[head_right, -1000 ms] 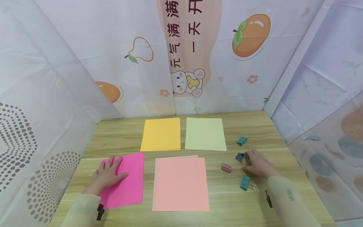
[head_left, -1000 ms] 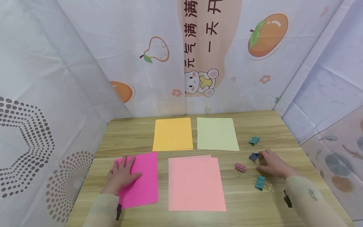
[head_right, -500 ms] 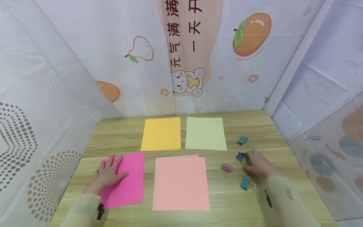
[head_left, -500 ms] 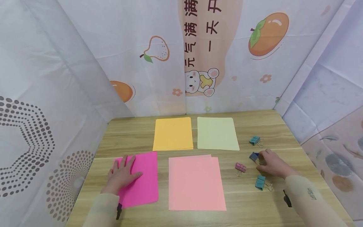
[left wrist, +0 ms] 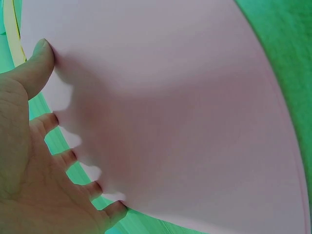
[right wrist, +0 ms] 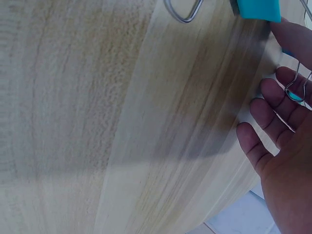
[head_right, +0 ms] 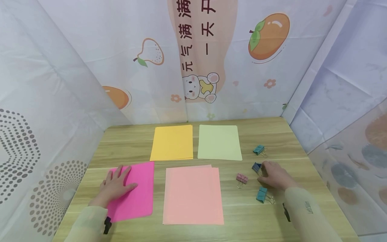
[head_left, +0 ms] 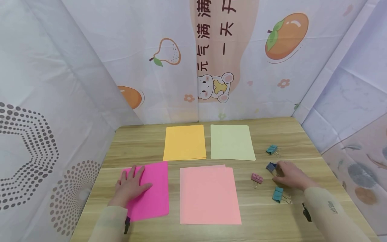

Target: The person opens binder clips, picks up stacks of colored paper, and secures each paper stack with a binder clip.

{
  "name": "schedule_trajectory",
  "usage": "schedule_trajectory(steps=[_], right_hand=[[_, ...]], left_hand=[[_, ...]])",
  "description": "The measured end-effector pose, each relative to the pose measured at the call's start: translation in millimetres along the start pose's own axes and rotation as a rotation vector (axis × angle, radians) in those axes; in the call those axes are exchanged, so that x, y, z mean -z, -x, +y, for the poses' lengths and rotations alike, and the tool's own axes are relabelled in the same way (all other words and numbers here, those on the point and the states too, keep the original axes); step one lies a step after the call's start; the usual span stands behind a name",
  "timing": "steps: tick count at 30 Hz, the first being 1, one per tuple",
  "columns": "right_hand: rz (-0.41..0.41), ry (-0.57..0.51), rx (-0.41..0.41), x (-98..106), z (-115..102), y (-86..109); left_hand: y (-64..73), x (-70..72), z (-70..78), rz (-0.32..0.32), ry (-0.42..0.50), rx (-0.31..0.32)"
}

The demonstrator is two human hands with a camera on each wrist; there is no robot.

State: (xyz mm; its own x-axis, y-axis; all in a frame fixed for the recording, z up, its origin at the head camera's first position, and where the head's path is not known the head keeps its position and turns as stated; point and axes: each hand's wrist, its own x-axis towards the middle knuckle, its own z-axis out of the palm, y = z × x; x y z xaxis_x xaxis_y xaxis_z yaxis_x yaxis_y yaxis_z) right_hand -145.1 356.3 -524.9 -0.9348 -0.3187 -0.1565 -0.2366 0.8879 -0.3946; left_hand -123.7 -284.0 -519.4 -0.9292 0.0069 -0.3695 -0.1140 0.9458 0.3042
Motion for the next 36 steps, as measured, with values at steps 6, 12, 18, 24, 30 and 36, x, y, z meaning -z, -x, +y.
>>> schedule_trajectory(steps=[6,12,18,24,30,36], right_hand=[[-0.024,-0.014,-0.041,-2.0,-1.3,0.5],[-0.052,0.011,-0.098,-1.2,-5.0,1.9],[-0.058,0.036,-0.096,0.4,-8.6,3.3],[-0.065,0.051,-0.096,1.8,-11.6,3.2],[-0.067,0.056,-0.109,2.8,-13.4,2.6],[-0.064,0.058,-0.100,4.2,-15.3,3.9]], left_hand=[[-0.2,0.0,-0.3,-0.003,-0.001,0.001],[-0.6,-0.7,-1.3,-0.004,-0.002,-0.002],[-1.7,-1.7,-3.1,-0.010,0.003,0.000],[-1.3,-1.5,-2.2,-0.007,0.005,0.003],[-2.3,-2.7,-4.4,-0.005,0.018,0.003],[-4.8,-5.4,-7.6,-0.005,0.014,0.000]])
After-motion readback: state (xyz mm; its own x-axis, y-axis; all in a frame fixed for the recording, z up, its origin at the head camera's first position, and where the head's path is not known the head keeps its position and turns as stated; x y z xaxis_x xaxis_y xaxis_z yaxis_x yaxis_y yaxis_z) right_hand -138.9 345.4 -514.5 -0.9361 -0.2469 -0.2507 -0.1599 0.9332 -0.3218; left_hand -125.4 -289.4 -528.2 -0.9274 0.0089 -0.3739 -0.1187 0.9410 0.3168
